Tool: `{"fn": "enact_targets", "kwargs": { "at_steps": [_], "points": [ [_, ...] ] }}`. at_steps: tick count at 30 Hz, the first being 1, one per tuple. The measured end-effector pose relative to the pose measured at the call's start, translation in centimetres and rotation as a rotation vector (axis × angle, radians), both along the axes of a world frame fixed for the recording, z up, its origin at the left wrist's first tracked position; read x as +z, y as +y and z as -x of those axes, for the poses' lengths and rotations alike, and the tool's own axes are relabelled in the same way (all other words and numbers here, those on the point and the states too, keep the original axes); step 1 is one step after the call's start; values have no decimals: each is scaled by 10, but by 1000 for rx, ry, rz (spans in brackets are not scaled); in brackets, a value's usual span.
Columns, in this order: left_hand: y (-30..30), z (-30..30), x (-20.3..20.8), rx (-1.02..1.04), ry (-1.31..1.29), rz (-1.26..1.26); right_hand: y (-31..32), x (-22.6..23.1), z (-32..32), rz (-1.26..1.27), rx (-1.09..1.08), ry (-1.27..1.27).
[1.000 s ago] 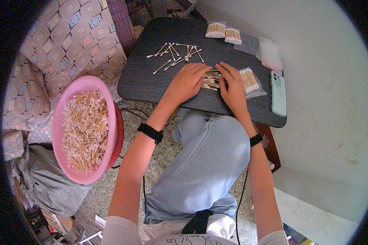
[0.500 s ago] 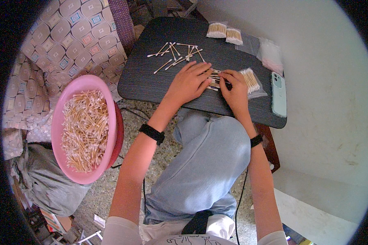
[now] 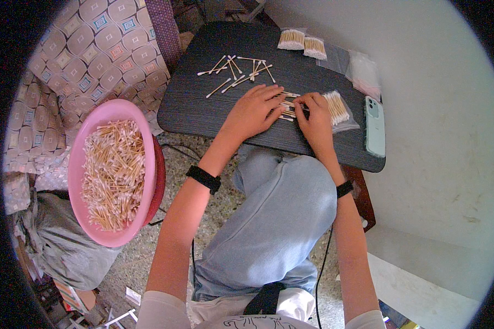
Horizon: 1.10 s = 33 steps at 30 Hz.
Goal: Sorting cotton swabs from a bowl, aligning them, and placing them into plastic zip bags.
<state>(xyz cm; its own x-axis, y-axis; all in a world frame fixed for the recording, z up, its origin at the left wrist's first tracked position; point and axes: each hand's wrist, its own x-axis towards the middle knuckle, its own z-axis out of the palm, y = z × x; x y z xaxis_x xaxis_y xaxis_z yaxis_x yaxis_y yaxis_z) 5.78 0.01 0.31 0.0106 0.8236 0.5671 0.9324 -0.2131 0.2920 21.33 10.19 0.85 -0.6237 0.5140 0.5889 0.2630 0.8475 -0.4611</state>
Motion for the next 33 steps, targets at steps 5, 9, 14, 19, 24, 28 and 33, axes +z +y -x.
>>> {"fn": "enact_targets", "kwargs": {
  "at_steps": [5,9,14,19,24,28,33],
  "points": [
    [-1,1,0,81,-81,-12,1,0,1,50,16,21],
    [-1,3,0,138,-61,-57,2,-1,0,53,-21,31],
    [-3,1,6,104,-64,-58,2,-1,0,-13,-59,27],
    [-3,2,4,27,4,-65,3,-2,0,-8,-38,33],
    [-5,1,4,54,28,-48,-1,-1,0,58,-9,42],
    [-2,0,4,71,-4,-36,1,-1,-3,25,10,8],
    [-1,0,0,112,-2,10,-2,5,2,-12,17,26]
  ]
}}
